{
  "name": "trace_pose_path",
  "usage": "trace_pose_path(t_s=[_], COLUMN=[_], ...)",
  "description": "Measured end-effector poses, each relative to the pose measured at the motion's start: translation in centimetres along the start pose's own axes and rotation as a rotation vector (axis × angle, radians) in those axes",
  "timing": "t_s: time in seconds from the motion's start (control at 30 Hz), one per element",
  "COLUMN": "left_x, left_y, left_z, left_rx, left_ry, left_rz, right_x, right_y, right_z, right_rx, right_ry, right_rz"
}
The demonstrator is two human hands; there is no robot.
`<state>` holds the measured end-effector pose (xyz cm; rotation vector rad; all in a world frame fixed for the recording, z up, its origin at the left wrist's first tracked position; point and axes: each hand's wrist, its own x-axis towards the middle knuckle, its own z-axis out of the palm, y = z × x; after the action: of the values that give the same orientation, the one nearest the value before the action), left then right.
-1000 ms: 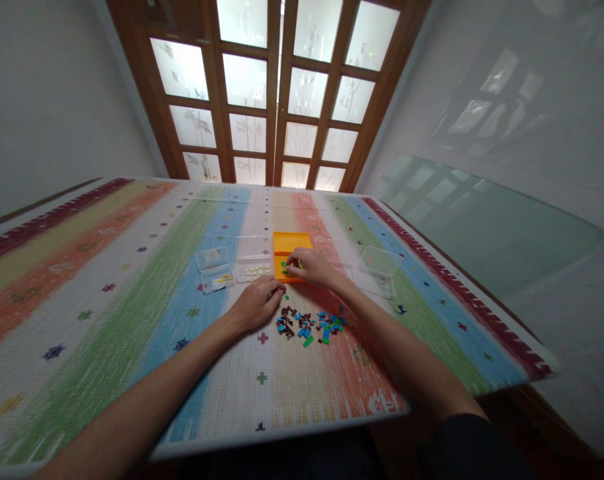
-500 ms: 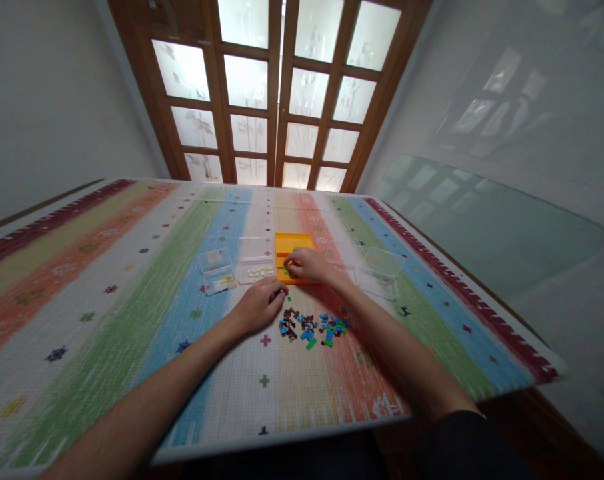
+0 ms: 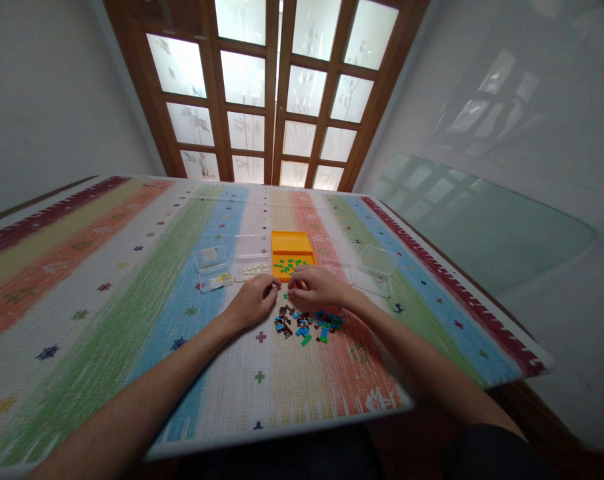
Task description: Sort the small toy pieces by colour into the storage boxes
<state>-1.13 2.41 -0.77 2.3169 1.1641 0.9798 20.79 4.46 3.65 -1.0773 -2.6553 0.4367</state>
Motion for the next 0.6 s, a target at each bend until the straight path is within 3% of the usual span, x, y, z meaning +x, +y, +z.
trace_pose_path(t_s=[0.37, 0.6], left_x=[0.1, 0.1], left_y=[0.1, 0.0], left_z=[-0.1, 0.0], left_rx=[0.009, 0.003], left_ry=[-0.012, -0.004], left_rz=[-0.017, 0.006], right_x=[0.6, 0.5], right_y=[-1.4, -1.8], right_z=[1.0, 1.7], right_rx=[-0.162, -0.322], right_ry=[-0.107, -0.095], right_rz=[0.007, 0.054])
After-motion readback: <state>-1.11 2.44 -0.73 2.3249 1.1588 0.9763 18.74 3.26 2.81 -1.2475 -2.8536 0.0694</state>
